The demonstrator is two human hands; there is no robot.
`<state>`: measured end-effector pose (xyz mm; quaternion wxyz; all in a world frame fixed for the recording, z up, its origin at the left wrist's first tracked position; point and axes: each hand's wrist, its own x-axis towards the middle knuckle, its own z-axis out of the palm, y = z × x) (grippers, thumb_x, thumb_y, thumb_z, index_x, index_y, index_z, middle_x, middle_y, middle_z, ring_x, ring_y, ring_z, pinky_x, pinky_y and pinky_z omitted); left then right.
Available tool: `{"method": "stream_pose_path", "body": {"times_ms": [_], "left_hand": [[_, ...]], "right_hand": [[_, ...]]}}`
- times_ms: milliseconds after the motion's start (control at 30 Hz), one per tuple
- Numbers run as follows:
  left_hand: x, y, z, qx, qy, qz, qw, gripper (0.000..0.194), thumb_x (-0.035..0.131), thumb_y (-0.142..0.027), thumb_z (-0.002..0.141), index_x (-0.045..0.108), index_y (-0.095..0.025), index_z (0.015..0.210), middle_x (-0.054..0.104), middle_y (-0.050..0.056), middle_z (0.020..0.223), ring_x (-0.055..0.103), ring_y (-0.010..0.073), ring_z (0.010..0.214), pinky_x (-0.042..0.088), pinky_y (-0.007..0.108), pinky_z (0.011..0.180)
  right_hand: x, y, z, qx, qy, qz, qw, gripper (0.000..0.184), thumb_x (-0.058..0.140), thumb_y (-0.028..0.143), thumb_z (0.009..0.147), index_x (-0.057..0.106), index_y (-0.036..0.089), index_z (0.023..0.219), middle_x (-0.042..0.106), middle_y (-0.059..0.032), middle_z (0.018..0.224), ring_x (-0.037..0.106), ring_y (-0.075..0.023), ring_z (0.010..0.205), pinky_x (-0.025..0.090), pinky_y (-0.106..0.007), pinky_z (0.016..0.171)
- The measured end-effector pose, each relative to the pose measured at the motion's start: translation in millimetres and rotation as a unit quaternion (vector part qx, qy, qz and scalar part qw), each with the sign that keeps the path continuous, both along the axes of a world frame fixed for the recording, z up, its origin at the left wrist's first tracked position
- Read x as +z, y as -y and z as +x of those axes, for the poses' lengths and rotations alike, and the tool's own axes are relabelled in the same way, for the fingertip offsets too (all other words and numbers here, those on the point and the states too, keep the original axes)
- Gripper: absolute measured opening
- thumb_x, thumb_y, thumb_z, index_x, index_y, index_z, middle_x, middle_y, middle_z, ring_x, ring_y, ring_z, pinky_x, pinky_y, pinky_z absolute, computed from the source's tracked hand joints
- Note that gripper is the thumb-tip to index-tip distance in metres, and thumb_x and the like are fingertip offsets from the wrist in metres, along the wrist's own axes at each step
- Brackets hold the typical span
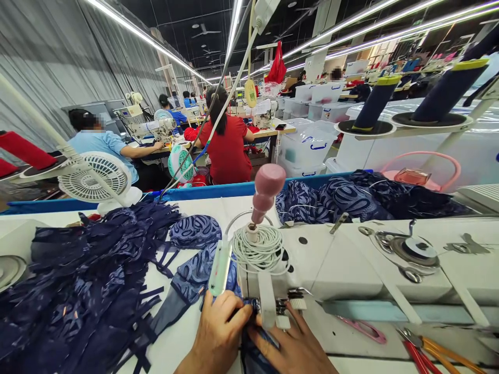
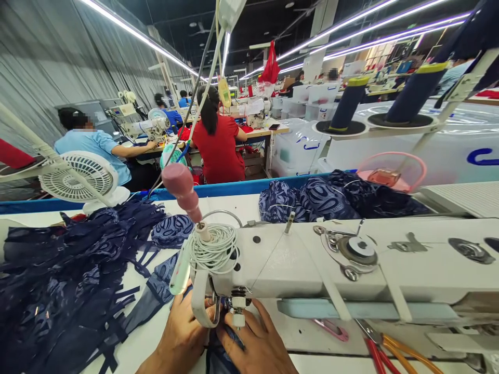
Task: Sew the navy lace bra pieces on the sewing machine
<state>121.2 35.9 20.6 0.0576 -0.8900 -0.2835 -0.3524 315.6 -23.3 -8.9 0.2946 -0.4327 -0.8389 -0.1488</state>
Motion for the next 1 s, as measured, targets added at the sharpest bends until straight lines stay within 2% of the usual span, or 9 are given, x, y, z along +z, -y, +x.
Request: {"method": "stream_pose_path", "body": {"times_ms": [100, 233, 300, 400, 567, 667, 800, 900, 1000], "left_hand": [[0.0, 1, -1, -0.017, 0.009, -0.006, 1.000, 0.027, 0.041, -0.007, 0.094, 0.065, -0.019, 0.096, 0.069, 0.001, 0.079, 0.065, 0.0180, 0.088, 0.027, 0.046, 0.107], [-8.5, 1, 0, -0.026, 0.002, -0.008, 1.000, 0.026, 0.043, -0.005, 0.092, 0.065, -0.020, 0.096, 0.069, 0.000, 0.079, 0.065, 0.0170, 0.083, 0.023, 0.048, 0.110], [-12.0, 0, 0, -0.019, -0.013, -0.012, 1.000, 0.027, 0.042, -0.005, 0.091, 0.064, -0.020, 0.097, 0.068, 0.000, 0.077, 0.064, 0.0175, 0.082, 0.024, 0.049, 0.108], [-11.9, -4, -1, -0.005, -0.030, -0.033, 0.999, 0.028, 0.042, -0.004, 0.089, 0.064, -0.019, 0.099, 0.066, 0.001, 0.078, 0.064, 0.0195, 0.082, 0.034, 0.048, 0.097], [-1.7, -2, -6, -0.015, 0.002, -0.137, 0.990, 0.025, 0.041, -0.009, 0.093, 0.063, -0.021, 0.098, 0.066, 0.003, 0.082, 0.064, 0.0202, 0.084, 0.042, 0.038, 0.078], [1.2, 5, -4, -0.023, 0.007, -0.105, 0.994, 0.027, 0.041, -0.009, 0.094, 0.064, -0.022, 0.097, 0.068, 0.002, 0.082, 0.065, 0.0190, 0.082, 0.039, 0.047, 0.093], [-4.4, 10, 2, -0.017, 0.014, -0.048, 0.999, 0.028, 0.043, -0.006, 0.093, 0.066, -0.021, 0.095, 0.070, 0.001, 0.082, 0.065, 0.0182, 0.082, 0.028, 0.054, 0.108], [-8.7, 6, 1, -0.012, 0.020, -0.034, 0.999, 0.025, 0.046, -0.007, 0.093, 0.066, -0.021, 0.094, 0.068, 0.000, 0.077, 0.064, 0.0174, 0.078, 0.030, 0.053, 0.106], [-5.5, -2, 2, -0.009, -0.004, -0.044, 0.999, 0.024, 0.045, -0.009, 0.094, 0.065, -0.022, 0.093, 0.067, -0.001, 0.076, 0.064, 0.0182, 0.076, 0.034, 0.054, 0.103]], "right_hand": [[11.0, 2, -2, 0.006, -0.021, 0.005, 1.000, 0.020, 0.054, 0.026, 0.097, 0.067, 0.029, 0.112, 0.073, 0.0065, 0.103, 0.062, -0.0145, 0.093, 0.008, -0.039, 0.121], [17.5, 2, -2, 0.023, -0.039, 0.000, 0.999, 0.015, 0.054, 0.026, 0.097, 0.068, 0.029, 0.102, 0.073, 0.0078, 0.094, 0.061, -0.0135, 0.085, 0.009, -0.040, 0.121], [14.1, 1, -2, 0.026, -0.037, -0.009, 0.999, 0.017, 0.053, 0.025, 0.097, 0.068, 0.029, 0.104, 0.073, 0.0072, 0.095, 0.061, -0.0137, 0.085, 0.011, -0.040, 0.121], [2.6, -2, 0, 0.027, -0.035, 0.005, 0.999, 0.020, 0.050, 0.024, 0.098, 0.067, 0.029, 0.107, 0.073, 0.0047, 0.100, 0.061, -0.0155, 0.091, 0.014, -0.043, 0.119], [-5.7, -1, 5, 0.032, 0.008, 0.004, 0.999, 0.027, 0.052, 0.030, 0.093, 0.065, 0.027, 0.117, 0.071, -0.0010, 0.111, 0.060, -0.0210, 0.096, 0.017, -0.050, 0.114], [3.9, 2, 3, 0.023, 0.017, -0.019, 0.999, 0.025, 0.055, 0.028, 0.092, 0.066, 0.028, 0.114, 0.071, 0.0020, 0.106, 0.060, -0.0178, 0.088, 0.016, -0.048, 0.116], [11.4, 3, -1, 0.022, -0.022, 0.018, 0.999, 0.018, 0.053, 0.023, 0.095, 0.068, 0.028, 0.103, 0.071, 0.0055, 0.094, 0.057, -0.0130, 0.074, 0.015, -0.044, 0.118], [3.7, 1, 0, 0.027, -0.029, 0.012, 0.999, 0.019, 0.052, 0.021, 0.097, 0.068, 0.029, 0.104, 0.072, 0.0051, 0.094, 0.059, -0.0134, 0.078, 0.015, -0.045, 0.119], [-8.2, -2, 3, 0.028, -0.018, -0.004, 0.999, 0.024, 0.054, 0.027, 0.093, 0.066, 0.029, 0.114, 0.073, 0.0012, 0.103, 0.061, -0.0181, 0.088, 0.015, -0.048, 0.117]]}}
